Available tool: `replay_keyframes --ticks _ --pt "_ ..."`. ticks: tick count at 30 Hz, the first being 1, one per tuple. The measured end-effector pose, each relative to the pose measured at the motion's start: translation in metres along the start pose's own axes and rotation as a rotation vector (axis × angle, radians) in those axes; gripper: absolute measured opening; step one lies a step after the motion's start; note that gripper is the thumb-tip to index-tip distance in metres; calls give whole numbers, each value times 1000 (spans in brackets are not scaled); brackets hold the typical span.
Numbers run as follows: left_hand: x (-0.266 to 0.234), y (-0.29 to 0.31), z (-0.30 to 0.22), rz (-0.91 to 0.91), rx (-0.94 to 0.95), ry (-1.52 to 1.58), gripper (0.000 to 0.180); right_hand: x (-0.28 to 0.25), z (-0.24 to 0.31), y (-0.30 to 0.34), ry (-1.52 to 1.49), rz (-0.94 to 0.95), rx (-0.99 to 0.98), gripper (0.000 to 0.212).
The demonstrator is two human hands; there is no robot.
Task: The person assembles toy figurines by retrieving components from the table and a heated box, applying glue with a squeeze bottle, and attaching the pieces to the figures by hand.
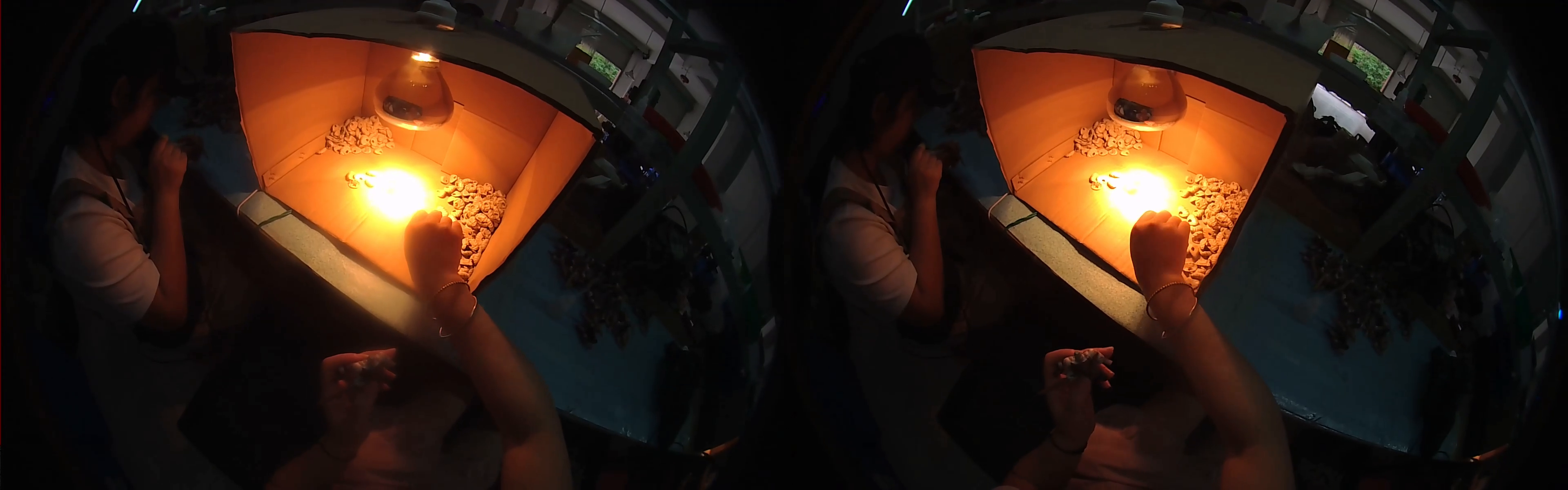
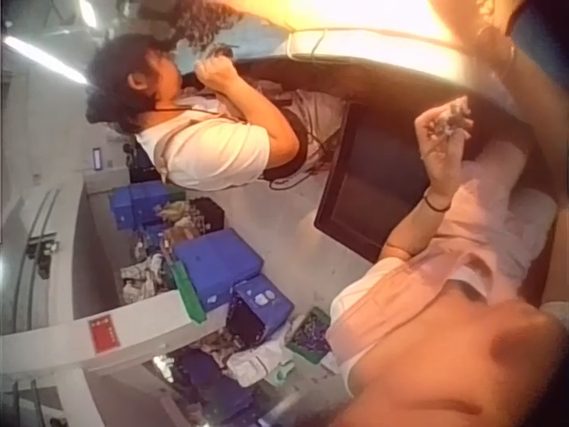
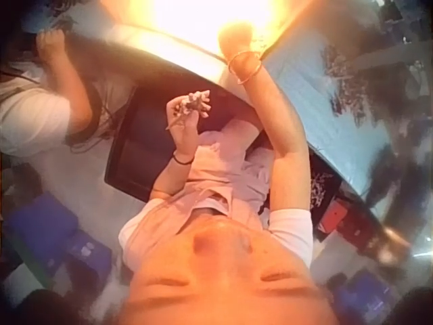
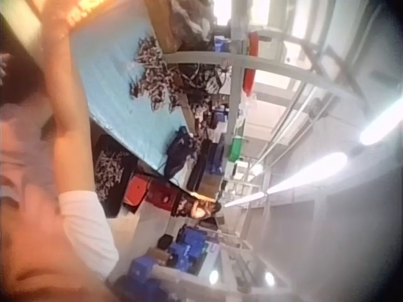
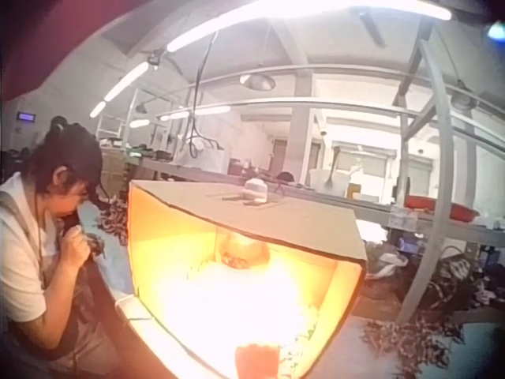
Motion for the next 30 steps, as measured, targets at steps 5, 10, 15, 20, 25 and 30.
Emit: replay_keyframes --ticks 5,10,15,20,25,30 --pt "-1 1 0 14 -5 -30 23 -71 6 71 -808 -149 -278 7" --pt "29 -1 10 113 -110 -12 26 -66 -52 130 -1372 94 -229 14" --pt "83 5 39 312 -222 330 38 -38 -108 171 -1894 233 152 12" --pt "133 16 45 564 -279 559 31 -68 -146 186 -1519 88 37 15" --pt "145 25 57 531 -350 456 33 -95 -159 195 -1283 12 -135 19" --pt "151 -5 97 705 -263 101 31 -60 -165 203 -1329 23 -119 22"
Point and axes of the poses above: each hand's wrist, its own y-axis away from the middle knuckle, its own x-axis out of the palm, z = x × y, the point moved 9 cm from there along -y, towards the middle knuckle, and after that the axes turned 11 degrees about z, right-handed, at the moved point
